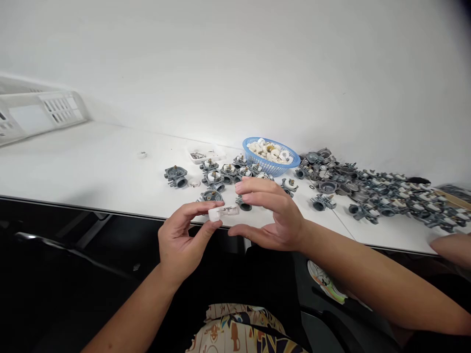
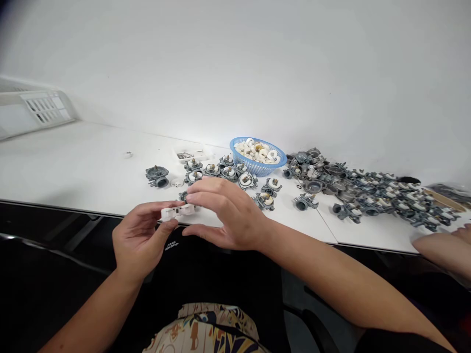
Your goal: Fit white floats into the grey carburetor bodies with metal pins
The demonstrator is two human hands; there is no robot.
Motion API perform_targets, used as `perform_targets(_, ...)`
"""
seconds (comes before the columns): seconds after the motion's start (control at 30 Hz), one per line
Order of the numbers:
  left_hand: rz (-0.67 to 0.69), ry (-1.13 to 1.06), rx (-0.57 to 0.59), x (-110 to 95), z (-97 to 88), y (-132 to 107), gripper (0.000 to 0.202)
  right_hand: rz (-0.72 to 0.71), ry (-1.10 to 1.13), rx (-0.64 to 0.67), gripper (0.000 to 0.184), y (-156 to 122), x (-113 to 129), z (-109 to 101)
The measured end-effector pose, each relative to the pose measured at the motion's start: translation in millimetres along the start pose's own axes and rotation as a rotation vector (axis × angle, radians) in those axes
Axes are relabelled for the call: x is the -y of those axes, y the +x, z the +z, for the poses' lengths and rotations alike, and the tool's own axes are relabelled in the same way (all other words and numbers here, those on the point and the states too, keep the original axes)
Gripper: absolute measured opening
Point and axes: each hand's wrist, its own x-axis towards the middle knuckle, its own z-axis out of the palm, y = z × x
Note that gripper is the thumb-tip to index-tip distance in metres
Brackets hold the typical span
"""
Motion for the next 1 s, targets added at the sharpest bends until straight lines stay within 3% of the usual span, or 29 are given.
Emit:
perform_targets(0.13, 0.049, 0.059, -0.025, 4.1, 0.7, 0.4, 0.020, 0.195, 0.036, 0.081, 0.047, -1.0, 7.3, 0.3)
perform_targets(0.37, 0.021, 0.035, 0.069, 5.4, -2.8, 2.8, 0.022, 0.204, 0.184, 0.091, 0.019, 2.2, 7.7, 5.7)
perform_targets(0.53, 0.086, 0.394, 0.045, 20.8, -26.5, 15.7, 0.036, 0.208, 0.094, 0.047, 0.015, -3.8, 1.2, 9.8)
perform_targets(0.6, 0.000, 0.509, 0.076, 33.6, -37.0, 20.7, 0.042, 0.237, 0.021, 0.046, 0.014, -8.0, -4.9, 13.6)
perform_targets(0.73, -0.198, 0.535, 0.275, 65.6, -46.9, 21.3, 0.065, 0.354, -0.130, 0.152, 0.013, -18.0, -24.4, 28.7)
perform_targets(0.87, -0.241, 0.561, 0.376, 86.8, -46.6, 17.3, 0.074, 0.444, -0.219, 0.308, 0.012, -24.0, -46.7, 44.4)
perform_targets(1.0, -0.283, 0.560, 0.402, 89.2, -47.0, 18.7, 0.076, 0.448, -0.244, 0.358, 0.013, -24.8, -59.5, 52.2)
